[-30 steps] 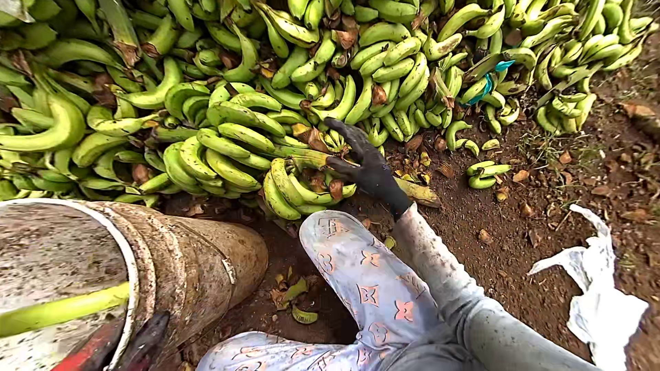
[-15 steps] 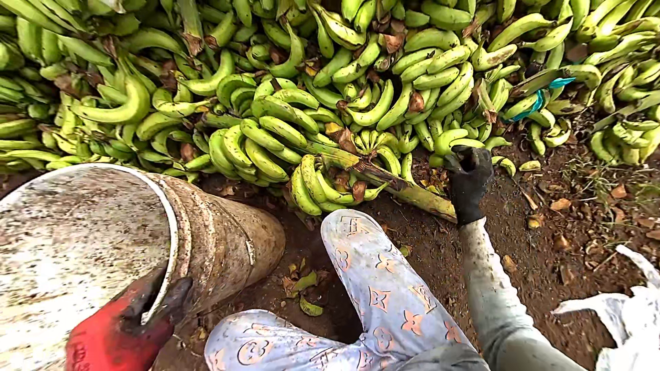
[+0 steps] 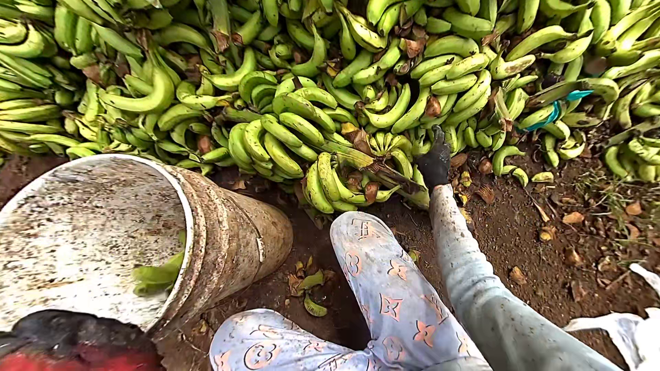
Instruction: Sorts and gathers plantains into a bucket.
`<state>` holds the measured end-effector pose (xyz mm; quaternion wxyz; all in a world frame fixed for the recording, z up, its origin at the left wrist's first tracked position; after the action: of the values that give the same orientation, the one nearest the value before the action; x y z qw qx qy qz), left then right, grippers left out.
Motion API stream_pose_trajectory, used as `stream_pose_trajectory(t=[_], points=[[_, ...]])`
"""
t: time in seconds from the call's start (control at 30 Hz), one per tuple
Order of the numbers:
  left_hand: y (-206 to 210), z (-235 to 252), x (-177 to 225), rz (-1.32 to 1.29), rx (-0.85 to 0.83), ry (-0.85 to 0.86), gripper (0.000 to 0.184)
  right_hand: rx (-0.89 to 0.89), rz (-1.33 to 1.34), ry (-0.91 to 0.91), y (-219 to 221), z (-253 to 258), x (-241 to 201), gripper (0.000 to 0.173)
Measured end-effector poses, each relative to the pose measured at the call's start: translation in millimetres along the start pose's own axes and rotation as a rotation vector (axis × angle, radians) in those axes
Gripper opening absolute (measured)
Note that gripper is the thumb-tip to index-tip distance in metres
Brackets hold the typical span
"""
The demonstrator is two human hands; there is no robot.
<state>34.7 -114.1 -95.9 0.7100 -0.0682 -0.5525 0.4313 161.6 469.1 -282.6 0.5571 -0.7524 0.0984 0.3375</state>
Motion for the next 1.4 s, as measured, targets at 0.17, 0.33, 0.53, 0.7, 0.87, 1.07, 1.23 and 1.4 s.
stream_pose_trajectory(t=[0.17, 0.33, 0.53, 0.7, 0.87, 1.07, 1.23, 1.4], points=[[-4, -8, -8, 0.269, -0.061, 0.135, 0.050, -0.365, -0.348, 0.051, 56, 44, 66, 0.132], [4, -1, -18, 0.408, -0.092, 0.179, 0.052, -0.406, -0.308, 0.011, 57, 58, 57, 0.138], [7, -10, 19, 0.441, -0.126, 0.249, 0.048, -0.362, -0.333, 0.000, 55, 28, 70, 0.125], [20, -8, 37, 0.468, -0.129, 0.301, 0.051, -0.275, -0.125, 0.099, 60, 27, 74, 0.125], [11, -10, 29, 0.457, -0.176, 0.307, 0.056, -0.150, 0.137, 0.152, 62, 41, 93, 0.123], [10, -10, 32, 0.493, -0.217, 0.243, 0.054, -0.068, 0.325, 0.067, 44, 34, 64, 0.093], [15, -18, 40, 0.517, -0.214, 0.250, 0.053, -0.002, 0.765, -0.359, -42, -57, 12, 0.078], [21, -22, 51, 0.453, -0.195, 0.290, 0.057, -0.163, 1.507, -0.798, -92, -92, -146, 0.070]])
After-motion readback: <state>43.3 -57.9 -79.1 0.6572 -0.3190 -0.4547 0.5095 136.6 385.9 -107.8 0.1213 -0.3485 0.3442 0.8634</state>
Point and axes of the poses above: each hand's wrist, its own z-axis towards the middle knuckle, its own y-axis out of the palm, x = y × z, the point moved 2 cm from there along z, towards the middle knuckle, and after that the axes turned 6 degrees about x, right-handed, at the moved point
